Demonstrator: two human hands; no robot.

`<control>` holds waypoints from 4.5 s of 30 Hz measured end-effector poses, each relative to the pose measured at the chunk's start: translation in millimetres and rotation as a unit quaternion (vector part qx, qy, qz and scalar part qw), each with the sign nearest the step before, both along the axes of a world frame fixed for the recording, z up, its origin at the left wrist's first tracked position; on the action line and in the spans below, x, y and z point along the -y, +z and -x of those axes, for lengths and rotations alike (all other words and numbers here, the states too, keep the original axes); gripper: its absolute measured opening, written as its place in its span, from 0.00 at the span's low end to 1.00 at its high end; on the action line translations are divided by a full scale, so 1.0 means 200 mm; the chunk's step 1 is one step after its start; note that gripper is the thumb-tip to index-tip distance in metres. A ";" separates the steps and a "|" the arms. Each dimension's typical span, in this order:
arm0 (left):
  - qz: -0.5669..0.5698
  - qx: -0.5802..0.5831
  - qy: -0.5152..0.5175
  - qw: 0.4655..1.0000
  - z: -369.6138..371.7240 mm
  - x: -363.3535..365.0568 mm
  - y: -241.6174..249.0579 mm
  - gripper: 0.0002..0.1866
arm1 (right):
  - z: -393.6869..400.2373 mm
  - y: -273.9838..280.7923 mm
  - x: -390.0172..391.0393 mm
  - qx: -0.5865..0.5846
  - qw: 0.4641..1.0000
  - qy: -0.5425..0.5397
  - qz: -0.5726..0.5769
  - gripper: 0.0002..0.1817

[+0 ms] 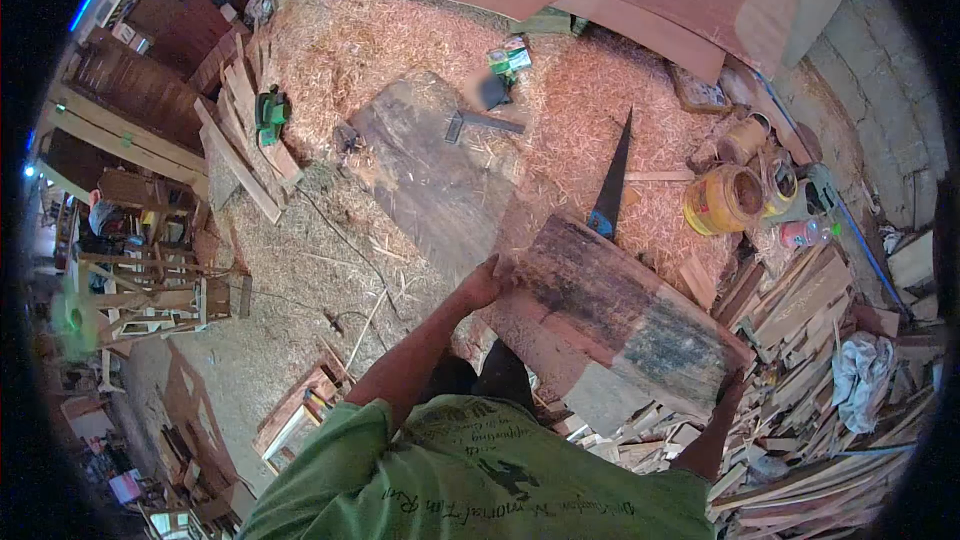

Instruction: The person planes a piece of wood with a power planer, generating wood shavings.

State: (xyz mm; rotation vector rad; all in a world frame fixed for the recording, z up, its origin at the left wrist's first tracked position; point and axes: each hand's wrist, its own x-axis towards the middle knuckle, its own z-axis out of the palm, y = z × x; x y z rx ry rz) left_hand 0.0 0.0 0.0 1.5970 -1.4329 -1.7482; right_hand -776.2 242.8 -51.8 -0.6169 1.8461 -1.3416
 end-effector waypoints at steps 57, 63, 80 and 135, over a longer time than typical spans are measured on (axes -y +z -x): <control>0.304 0.581 0.209 0.725 -3.24 1.76 -0.35 0.41 | -3.19 0.54 1.04 0.084 0.919 -0.084 -0.375 0.39; 0.147 0.602 0.211 0.756 -4.61 2.23 -0.69 0.34 | -3.12 0.54 1.03 0.136 0.904 -0.095 -0.395 0.27; 0.152 0.420 0.236 0.863 -4.50 2.08 -0.58 0.25 | -3.20 0.44 1.76 -0.394 0.828 0.109 -0.383 0.36; 0.185 0.078 0.141 0.969 -0.35 -0.50 0.48 0.17 | -3.17 0.91 0.83 -0.009 0.922 0.386 -0.027 0.26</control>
